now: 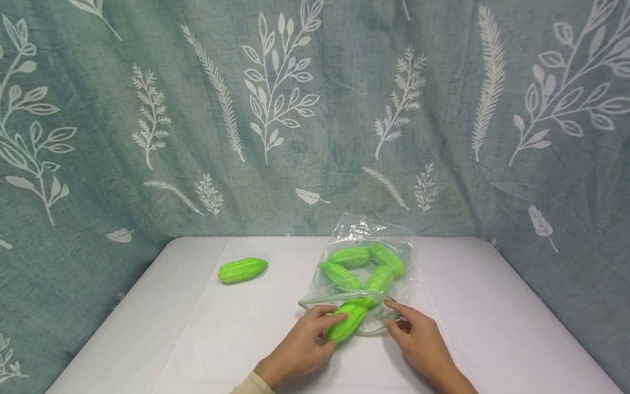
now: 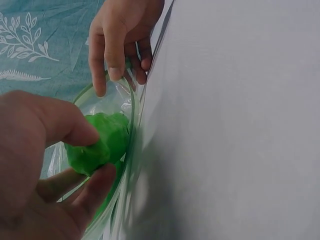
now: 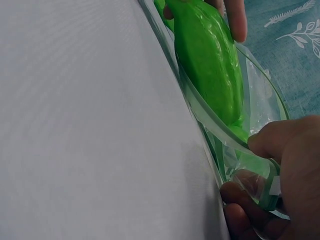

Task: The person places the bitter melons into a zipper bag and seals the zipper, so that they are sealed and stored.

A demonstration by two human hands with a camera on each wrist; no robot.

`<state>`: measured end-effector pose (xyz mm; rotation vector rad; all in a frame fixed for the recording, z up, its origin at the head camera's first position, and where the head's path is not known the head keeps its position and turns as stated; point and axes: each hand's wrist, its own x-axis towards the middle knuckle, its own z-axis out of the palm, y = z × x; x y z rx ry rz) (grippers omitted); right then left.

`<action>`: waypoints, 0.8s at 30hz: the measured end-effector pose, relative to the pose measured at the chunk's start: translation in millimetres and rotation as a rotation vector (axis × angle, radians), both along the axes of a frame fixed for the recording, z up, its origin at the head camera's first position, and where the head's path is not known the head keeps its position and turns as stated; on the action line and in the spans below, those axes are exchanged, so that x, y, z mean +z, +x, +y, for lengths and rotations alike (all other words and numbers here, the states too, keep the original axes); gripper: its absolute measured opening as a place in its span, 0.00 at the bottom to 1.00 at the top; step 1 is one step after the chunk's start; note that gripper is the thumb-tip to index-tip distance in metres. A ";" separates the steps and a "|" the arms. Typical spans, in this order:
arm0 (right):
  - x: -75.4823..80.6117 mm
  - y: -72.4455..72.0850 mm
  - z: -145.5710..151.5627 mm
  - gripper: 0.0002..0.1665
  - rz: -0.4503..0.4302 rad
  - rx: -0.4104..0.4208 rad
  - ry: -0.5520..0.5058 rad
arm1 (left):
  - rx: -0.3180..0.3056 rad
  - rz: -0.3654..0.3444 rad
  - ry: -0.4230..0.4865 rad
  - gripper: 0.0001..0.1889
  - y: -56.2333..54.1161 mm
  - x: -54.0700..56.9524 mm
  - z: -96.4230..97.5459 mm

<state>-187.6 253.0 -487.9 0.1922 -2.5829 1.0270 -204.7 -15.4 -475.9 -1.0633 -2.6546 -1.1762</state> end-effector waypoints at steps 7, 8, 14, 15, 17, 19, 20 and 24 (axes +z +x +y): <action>-0.3 -1.0 0.1 0.25 -0.005 -0.004 0.002 | 0.045 0.029 0.051 0.27 -0.4 -0.1 5.4; -0.5 -1.1 0.1 0.25 -0.007 -0.005 0.001 | 0.050 0.032 0.060 0.26 -0.1 -0.6 6.0; -0.2 -1.5 0.1 0.25 -0.023 -0.010 0.001 | 0.060 0.045 0.086 0.25 2.9 -2.3 7.1; 0.1 -1.5 0.1 0.25 -0.025 -0.010 0.002 | 0.062 0.048 0.085 0.25 3.4 -2.2 7.3; 0.7 -1.4 0.0 0.25 -0.028 -0.010 0.003 | 0.066 0.053 0.075 0.25 3.8 -2.6 7.9; 1.3 -0.9 -0.2 0.24 -0.026 -0.008 0.002 | 0.071 0.069 0.057 0.25 4.2 -2.2 8.4; 1.7 -0.6 -0.3 0.24 -0.026 -0.006 0.002 | 0.075 0.081 0.045 0.25 4.4 -1.8 8.8; 2.8 0.8 -0.6 0.24 -0.022 -0.002 0.003 | 0.089 0.143 -0.005 0.25 4.8 -0.6 10.3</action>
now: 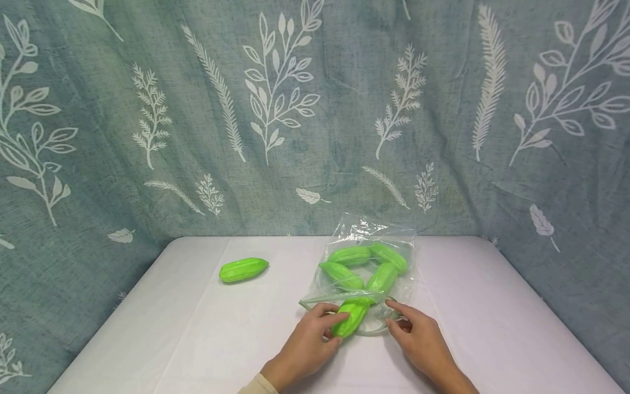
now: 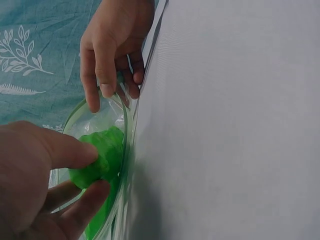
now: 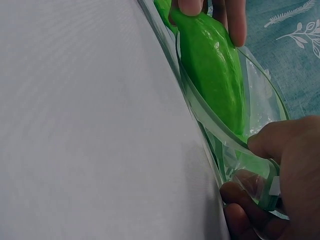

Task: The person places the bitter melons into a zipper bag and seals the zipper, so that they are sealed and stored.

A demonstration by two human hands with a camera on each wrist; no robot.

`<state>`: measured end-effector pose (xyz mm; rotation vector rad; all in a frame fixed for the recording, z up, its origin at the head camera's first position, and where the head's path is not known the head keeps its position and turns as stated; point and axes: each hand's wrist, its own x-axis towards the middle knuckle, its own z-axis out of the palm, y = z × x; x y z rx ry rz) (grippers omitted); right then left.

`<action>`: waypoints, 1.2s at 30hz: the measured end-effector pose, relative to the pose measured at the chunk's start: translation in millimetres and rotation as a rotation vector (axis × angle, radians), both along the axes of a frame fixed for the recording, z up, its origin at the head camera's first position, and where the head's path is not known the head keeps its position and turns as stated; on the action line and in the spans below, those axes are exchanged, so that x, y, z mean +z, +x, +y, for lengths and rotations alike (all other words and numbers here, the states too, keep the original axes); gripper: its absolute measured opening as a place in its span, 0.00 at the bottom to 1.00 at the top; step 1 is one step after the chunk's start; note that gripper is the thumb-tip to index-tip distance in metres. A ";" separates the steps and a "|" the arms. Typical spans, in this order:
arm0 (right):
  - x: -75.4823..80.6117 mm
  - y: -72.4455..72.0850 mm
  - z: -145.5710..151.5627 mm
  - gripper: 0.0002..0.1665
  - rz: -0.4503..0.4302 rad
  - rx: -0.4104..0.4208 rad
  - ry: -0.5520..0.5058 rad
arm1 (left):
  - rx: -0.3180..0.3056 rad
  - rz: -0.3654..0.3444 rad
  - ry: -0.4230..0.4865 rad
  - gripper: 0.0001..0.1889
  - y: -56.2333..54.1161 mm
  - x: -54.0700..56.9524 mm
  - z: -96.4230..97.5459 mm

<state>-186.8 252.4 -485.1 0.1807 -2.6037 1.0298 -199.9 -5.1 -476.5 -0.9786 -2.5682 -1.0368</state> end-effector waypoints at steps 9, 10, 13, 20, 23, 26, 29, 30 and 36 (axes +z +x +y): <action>-0.8 -0.3 1.6 0.25 -0.014 -0.004 -0.006 | 0.023 0.074 -0.108 0.27 -0.1 0.8 3.5; -0.8 -0.3 1.6 0.25 -0.017 -0.004 -0.006 | 0.018 0.075 -0.117 0.27 -0.4 0.6 2.9; -0.7 -0.2 1.7 0.24 -0.020 -0.006 -0.004 | 0.003 0.072 -0.143 0.28 -1.7 0.4 1.0; 0.0 -0.3 0.7 0.25 -0.029 -0.008 -0.011 | -0.005 0.032 -0.140 0.27 -3.4 -1.9 -2.1; -0.6 -1.1 0.5 0.25 -0.028 -0.005 -0.013 | -0.001 0.022 -0.115 0.25 -3.6 -3.1 -3.9; -0.9 -1.7 0.3 0.24 -0.025 -0.004 -0.011 | -0.007 0.050 -0.094 0.21 -3.2 -2.5 -6.9; -0.7 -1.8 0.0 0.24 -0.023 -0.004 -0.011 | -0.005 0.131 -0.106 0.18 -2.6 -0.3 -10.3; -0.5 -1.9 -0.2 0.24 -0.023 -0.004 -0.011 | -0.004 0.171 -0.116 0.17 -2.6 0.4 -11.5; -0.6 -1.5 -0.2 0.24 -0.031 -0.005 -0.015 | -0.015 0.372 -0.172 0.15 -2.3 4.3 -15.5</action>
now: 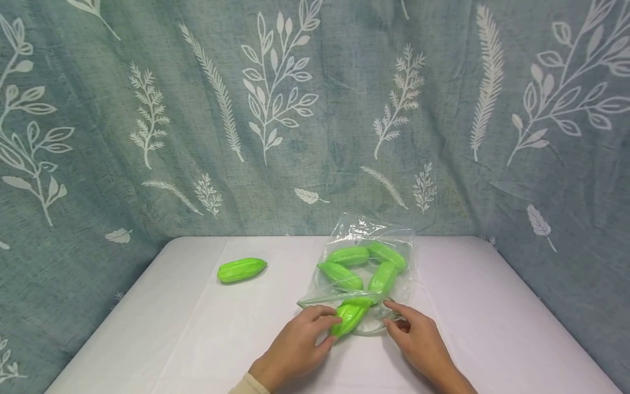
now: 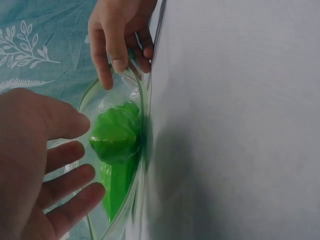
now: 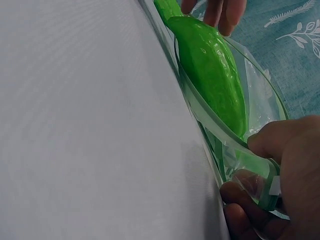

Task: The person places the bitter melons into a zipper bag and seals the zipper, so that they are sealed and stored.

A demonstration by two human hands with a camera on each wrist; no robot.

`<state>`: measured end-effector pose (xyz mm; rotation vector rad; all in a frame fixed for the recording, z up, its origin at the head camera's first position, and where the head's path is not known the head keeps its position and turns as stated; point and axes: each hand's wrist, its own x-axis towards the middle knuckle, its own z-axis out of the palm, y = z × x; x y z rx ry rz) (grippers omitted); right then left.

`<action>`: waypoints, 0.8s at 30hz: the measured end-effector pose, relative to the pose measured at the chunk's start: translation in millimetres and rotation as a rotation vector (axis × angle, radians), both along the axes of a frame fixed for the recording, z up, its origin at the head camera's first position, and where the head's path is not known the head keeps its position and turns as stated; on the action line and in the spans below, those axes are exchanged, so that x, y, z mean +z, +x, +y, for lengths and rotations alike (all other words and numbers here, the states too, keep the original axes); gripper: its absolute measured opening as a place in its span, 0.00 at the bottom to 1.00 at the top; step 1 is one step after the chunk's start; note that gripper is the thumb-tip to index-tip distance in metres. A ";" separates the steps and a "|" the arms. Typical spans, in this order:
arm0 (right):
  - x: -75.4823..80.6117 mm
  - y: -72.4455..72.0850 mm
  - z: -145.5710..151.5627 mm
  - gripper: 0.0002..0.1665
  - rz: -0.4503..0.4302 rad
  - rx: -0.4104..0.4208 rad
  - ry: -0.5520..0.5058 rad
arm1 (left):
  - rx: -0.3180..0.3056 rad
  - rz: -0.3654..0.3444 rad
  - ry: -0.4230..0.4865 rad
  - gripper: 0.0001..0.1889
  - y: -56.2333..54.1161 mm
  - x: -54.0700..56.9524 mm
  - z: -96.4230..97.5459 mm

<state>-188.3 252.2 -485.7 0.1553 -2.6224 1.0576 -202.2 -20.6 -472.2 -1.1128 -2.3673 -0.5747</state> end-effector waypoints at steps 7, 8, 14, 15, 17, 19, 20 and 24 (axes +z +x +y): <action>0.1 -0.3 0.1 0.24 -0.001 -0.005 0.011 | -0.042 0.101 -0.049 0.13 1.5 1.0 2.0; 0.2 -0.2 0.2 0.24 -0.001 -0.006 0.011 | -0.045 0.106 -0.056 0.12 1.9 1.0 2.7; 1.0 -0.2 0.0 0.24 0.000 -0.004 0.016 | -0.054 0.082 -0.117 0.15 5.5 0.6 5.2; 1.2 -0.1 0.0 0.24 0.002 -0.002 0.017 | -0.053 0.080 -0.127 0.16 5.7 0.6 5.7; 1.8 0.1 -0.2 0.24 0.005 0.001 0.018 | -0.051 0.084 -0.144 0.17 5.8 0.5 6.6; 2.5 0.6 -0.4 0.24 0.005 0.002 0.020 | -0.055 0.091 -0.158 0.18 5.7 0.8 7.7; 2.8 0.8 -0.5 0.24 0.003 0.002 0.017 | -0.055 0.095 -0.165 0.18 5.8 1.1 8.2; 3.4 1.4 -0.7 0.25 -0.003 0.010 0.016 | -0.056 0.106 -0.199 0.19 6.1 1.8 10.3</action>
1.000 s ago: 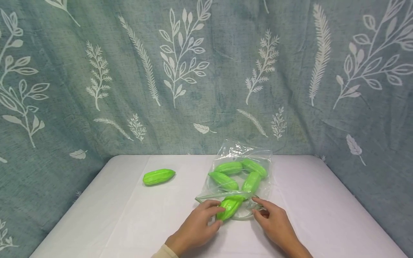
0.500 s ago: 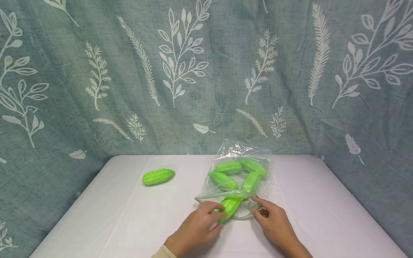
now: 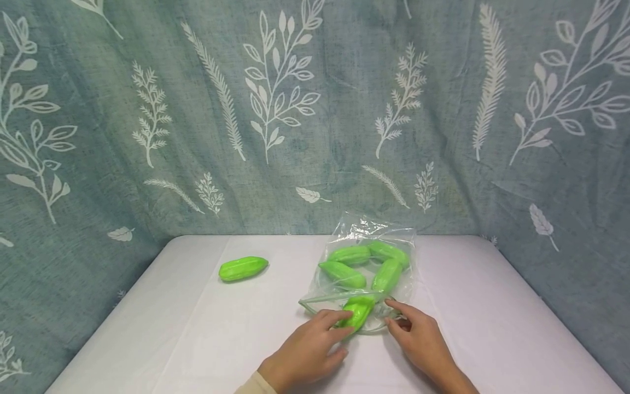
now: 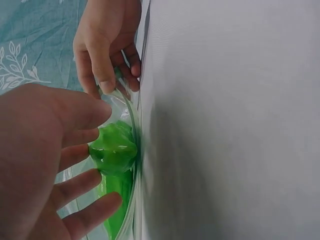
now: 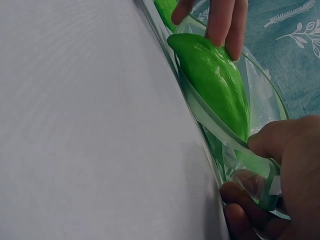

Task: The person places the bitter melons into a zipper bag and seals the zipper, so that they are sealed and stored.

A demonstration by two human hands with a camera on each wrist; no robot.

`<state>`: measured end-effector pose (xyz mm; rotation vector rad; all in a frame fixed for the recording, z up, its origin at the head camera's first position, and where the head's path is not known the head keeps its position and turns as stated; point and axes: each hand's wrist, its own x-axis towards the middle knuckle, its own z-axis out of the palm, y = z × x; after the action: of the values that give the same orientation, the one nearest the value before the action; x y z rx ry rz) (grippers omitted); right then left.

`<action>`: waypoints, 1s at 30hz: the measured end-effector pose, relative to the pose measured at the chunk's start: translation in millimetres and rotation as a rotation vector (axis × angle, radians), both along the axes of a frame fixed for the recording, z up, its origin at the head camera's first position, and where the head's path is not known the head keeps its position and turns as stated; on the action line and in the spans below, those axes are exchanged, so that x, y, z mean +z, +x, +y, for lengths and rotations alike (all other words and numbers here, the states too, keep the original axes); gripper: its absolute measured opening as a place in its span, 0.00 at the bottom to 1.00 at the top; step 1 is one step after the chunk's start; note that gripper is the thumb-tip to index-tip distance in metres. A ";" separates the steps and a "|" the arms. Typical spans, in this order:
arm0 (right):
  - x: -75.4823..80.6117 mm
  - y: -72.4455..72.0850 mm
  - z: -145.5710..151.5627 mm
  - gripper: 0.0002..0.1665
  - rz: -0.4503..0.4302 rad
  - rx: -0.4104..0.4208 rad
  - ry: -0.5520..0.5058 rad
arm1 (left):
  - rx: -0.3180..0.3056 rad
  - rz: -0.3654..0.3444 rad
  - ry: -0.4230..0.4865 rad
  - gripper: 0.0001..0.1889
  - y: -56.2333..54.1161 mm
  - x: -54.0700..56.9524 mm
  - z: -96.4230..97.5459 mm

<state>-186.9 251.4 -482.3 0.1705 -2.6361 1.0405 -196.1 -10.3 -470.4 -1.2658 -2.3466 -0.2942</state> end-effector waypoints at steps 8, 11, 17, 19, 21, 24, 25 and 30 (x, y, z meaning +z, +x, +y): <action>-2.1 -1.2 2.0 0.25 0.003 0.007 -0.005 | 0.033 0.031 -0.037 0.19 0.9 3.1 5.0; -2.6 -1.6 2.1 0.25 0.005 0.011 -0.011 | 0.049 0.016 -0.051 0.20 1.2 3.3 7.3; -2.9 -1.3 1.8 0.25 0.002 0.008 -0.013 | 0.072 -0.004 -0.086 0.24 1.1 3.0 11.4; -3.0 -1.4 1.8 0.25 0.005 0.007 -0.012 | 0.078 -0.013 -0.101 0.25 0.4 2.7 12.7; -2.9 -1.3 1.8 0.25 0.009 0.009 -0.013 | 0.085 -0.032 -0.119 0.27 0.0 2.8 14.0; -3.2 -1.6 1.6 0.25 0.013 0.013 -0.014 | 0.097 -0.055 -0.140 0.28 0.0 3.2 15.1; -3.1 -1.8 1.5 0.25 0.012 0.014 -0.014 | 0.102 -0.062 -0.145 0.28 0.0 3.5 15.5; -2.7 -2.3 1.4 0.26 0.002 0.011 -0.019 | 0.100 -0.055 -0.140 0.29 -1.0 3.8 18.2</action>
<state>-189.2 252.9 -485.0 0.1813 -2.6257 1.0684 -197.1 7.8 -466.6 -1.2122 -2.5058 -0.1370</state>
